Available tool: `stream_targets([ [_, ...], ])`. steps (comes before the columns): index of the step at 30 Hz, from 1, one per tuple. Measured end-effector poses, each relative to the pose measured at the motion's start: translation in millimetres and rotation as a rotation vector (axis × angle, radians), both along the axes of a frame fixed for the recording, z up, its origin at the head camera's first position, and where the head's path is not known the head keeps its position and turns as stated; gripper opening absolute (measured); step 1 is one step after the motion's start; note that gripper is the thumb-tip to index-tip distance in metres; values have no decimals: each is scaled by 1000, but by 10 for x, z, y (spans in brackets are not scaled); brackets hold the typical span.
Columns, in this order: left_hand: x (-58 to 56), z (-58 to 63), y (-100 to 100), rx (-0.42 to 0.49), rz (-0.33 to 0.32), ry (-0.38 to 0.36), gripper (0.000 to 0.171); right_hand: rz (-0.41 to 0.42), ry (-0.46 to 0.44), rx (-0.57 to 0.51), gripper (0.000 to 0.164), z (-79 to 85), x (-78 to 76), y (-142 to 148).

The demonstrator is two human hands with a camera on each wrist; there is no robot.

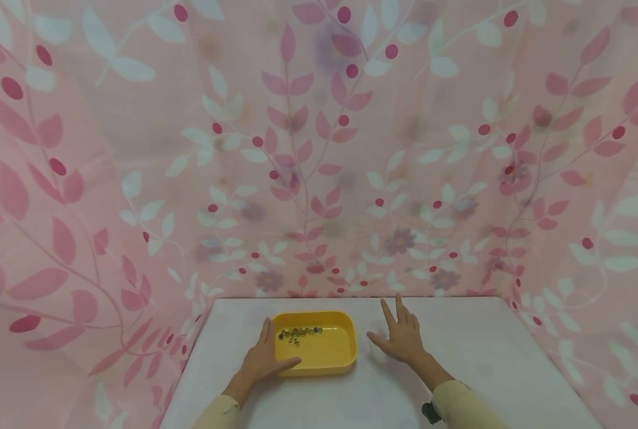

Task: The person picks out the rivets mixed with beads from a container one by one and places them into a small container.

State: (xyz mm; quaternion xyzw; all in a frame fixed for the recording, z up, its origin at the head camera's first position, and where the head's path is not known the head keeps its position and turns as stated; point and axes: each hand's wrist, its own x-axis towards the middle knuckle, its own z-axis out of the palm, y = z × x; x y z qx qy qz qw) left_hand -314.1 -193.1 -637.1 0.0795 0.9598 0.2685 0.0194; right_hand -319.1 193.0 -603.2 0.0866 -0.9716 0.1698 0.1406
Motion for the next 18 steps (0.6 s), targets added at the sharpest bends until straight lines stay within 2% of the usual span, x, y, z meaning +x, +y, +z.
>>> stream_targets([
  [3,3,12,13,4,17,-14,131,27,-12,-2,96,26,-37,-100],
  [8,11,38,27,4,2,20,128,48,-7,-11,97,78,-76,-266],
  [18,38,44,22,2,1,-1,121,107,26,-6,96,39,-75,-597],
])
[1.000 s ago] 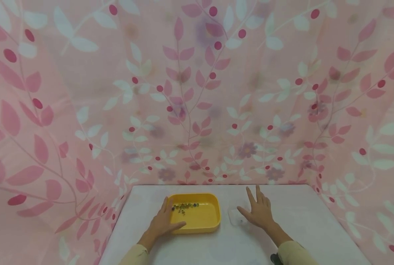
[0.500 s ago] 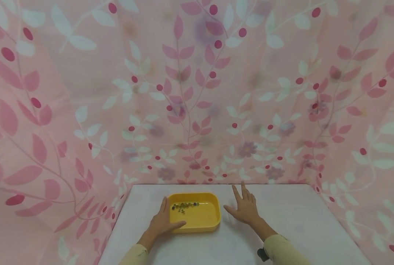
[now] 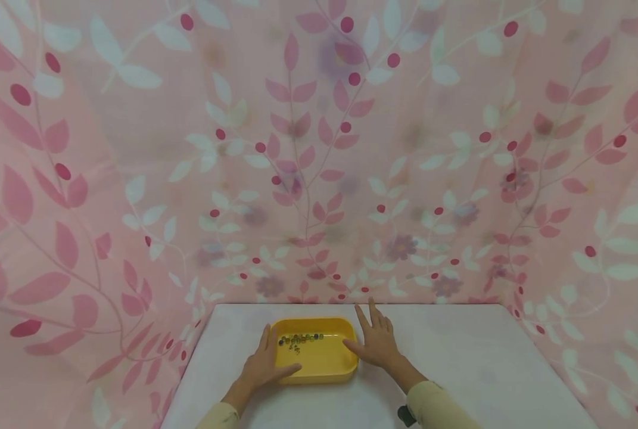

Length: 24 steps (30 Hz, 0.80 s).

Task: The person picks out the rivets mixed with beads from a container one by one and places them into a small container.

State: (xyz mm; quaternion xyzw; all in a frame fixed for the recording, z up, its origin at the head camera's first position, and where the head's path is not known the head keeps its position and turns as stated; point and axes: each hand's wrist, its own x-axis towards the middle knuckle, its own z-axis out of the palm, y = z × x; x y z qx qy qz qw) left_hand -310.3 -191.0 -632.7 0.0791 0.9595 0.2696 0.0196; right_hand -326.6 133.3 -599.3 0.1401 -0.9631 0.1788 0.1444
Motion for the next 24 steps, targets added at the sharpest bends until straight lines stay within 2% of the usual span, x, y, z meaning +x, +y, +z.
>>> stream_targets([
  [9,40,-34,-13,8,-12,45,116,45,1,24,95,-85,-6,-204],
  [17,14,-67,-9,-4,-5,44,114,89,49,46,90,-104,-8,-303],
  [20,-4,-66,-17,-13,-7,52,113,86,17,54,89,-75,-1,-351],
  [24,-14,-45,-20,-26,-6,62,113,74,-16,75,89,-119,-17,-424],
])
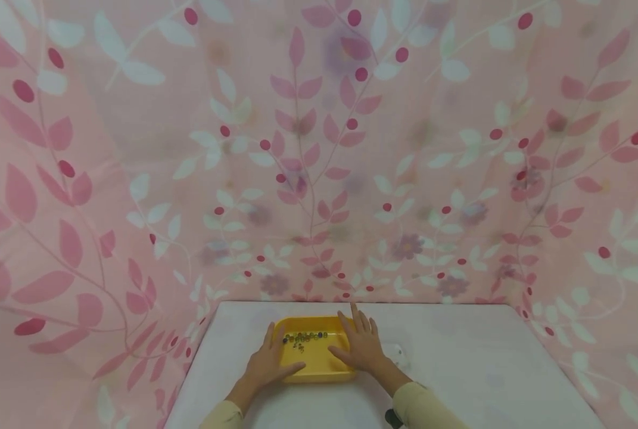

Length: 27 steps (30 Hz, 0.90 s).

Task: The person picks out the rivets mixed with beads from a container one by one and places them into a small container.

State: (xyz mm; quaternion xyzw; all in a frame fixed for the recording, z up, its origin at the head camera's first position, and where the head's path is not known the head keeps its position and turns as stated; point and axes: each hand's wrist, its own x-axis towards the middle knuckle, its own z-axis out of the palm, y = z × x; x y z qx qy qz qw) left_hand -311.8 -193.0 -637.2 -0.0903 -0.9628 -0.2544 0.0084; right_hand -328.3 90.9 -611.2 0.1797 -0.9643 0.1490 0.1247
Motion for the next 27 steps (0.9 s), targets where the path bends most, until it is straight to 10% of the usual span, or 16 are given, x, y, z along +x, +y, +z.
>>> stream_targets([
  [27,-11,-65,-12,19,-18,44,109,29,30,-10,88,-146,19,-333],
])
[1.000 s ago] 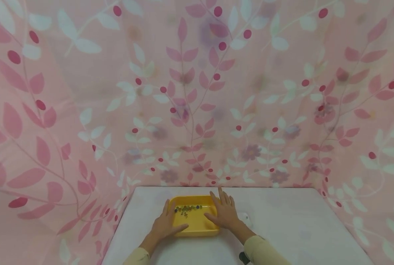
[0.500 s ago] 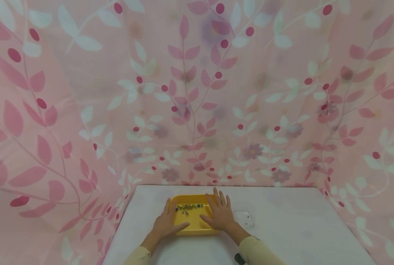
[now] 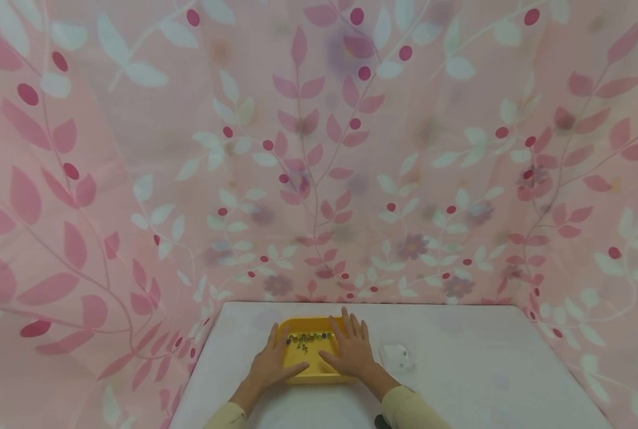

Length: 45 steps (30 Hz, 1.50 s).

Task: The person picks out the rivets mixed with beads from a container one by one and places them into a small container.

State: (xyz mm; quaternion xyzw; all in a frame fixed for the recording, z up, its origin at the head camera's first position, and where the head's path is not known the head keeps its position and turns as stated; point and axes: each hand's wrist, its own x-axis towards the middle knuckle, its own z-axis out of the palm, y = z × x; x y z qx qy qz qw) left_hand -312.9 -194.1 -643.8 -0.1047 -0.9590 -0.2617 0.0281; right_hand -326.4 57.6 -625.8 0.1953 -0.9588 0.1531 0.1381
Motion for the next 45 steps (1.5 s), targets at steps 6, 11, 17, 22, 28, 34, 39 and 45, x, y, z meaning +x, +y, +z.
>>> stream_targets([
  [6,-27,-14,20,-35,7,39,111,26,-11,27,88,99,27,-29],
  [11,-28,-11,37,-36,-1,36,110,24,-6,-2,88,83,25,-75],
  [17,-30,-11,38,-32,6,40,112,56,-25,-127,88,16,-16,-214],
  [22,-42,20,41,-34,12,-9,121,47,-17,-139,82,39,-45,-347],
  [28,-1,52,50,5,34,-34,127,33,-156,-183,66,33,-69,-473],
  [34,10,33,35,10,51,-23,128,44,-296,-217,52,9,-114,-536],
  [39,10,27,10,-33,45,5,127,82,-333,-266,48,-22,-137,-551],
  [45,25,32,31,7,36,10,123,97,-442,-490,40,-88,-183,-505],
])
